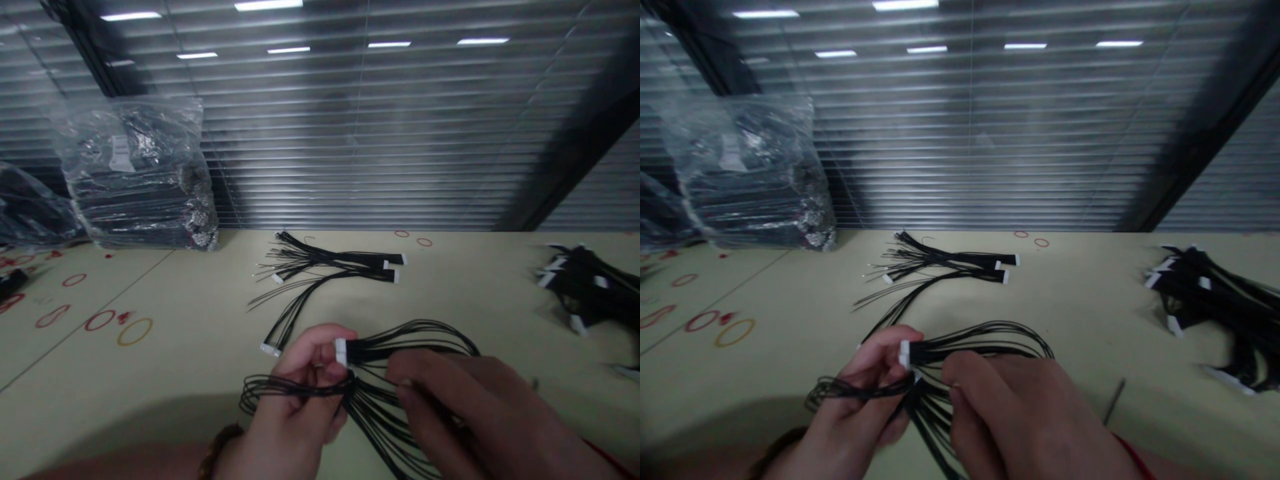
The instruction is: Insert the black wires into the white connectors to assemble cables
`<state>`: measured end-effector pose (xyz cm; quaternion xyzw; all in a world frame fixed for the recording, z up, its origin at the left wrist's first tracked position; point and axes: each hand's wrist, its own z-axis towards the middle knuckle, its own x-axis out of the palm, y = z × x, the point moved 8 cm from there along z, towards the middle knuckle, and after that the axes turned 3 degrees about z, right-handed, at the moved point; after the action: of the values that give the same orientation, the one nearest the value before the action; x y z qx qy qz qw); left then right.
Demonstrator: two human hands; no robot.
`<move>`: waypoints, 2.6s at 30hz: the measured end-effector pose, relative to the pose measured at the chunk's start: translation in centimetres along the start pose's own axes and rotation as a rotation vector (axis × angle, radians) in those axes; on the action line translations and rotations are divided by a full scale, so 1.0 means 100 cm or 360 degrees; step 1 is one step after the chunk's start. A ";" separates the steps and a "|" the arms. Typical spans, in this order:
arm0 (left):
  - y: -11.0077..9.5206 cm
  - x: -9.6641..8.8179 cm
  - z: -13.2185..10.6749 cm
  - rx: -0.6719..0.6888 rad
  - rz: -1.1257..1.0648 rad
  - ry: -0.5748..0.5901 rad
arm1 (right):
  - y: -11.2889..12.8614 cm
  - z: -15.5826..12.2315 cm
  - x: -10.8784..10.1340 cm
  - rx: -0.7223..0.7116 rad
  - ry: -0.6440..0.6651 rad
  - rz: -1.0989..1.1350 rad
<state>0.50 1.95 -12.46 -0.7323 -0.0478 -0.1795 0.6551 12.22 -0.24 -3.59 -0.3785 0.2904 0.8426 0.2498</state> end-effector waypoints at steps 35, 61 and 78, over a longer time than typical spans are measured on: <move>-0.006 0.012 -0.001 0.0035 -0.0041 0.0196 | 0.006 -0.004 -0.002 -0.0076 -0.0140 0.0028; -0.004 0.003 -0.008 0.0032 0.0316 0.0118 | 0.013 -0.004 0.015 -0.0239 0.0054 -0.0375; -0.001 0.004 -0.007 0.0014 0.0228 0.0102 | 0.015 -0.011 0.002 -0.0239 -0.0294 -0.0329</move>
<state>0.65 1.23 -12.19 -0.7249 0.0250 -0.1552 0.6706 11.66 -1.98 -3.94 -0.3447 0.1618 0.8630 0.3319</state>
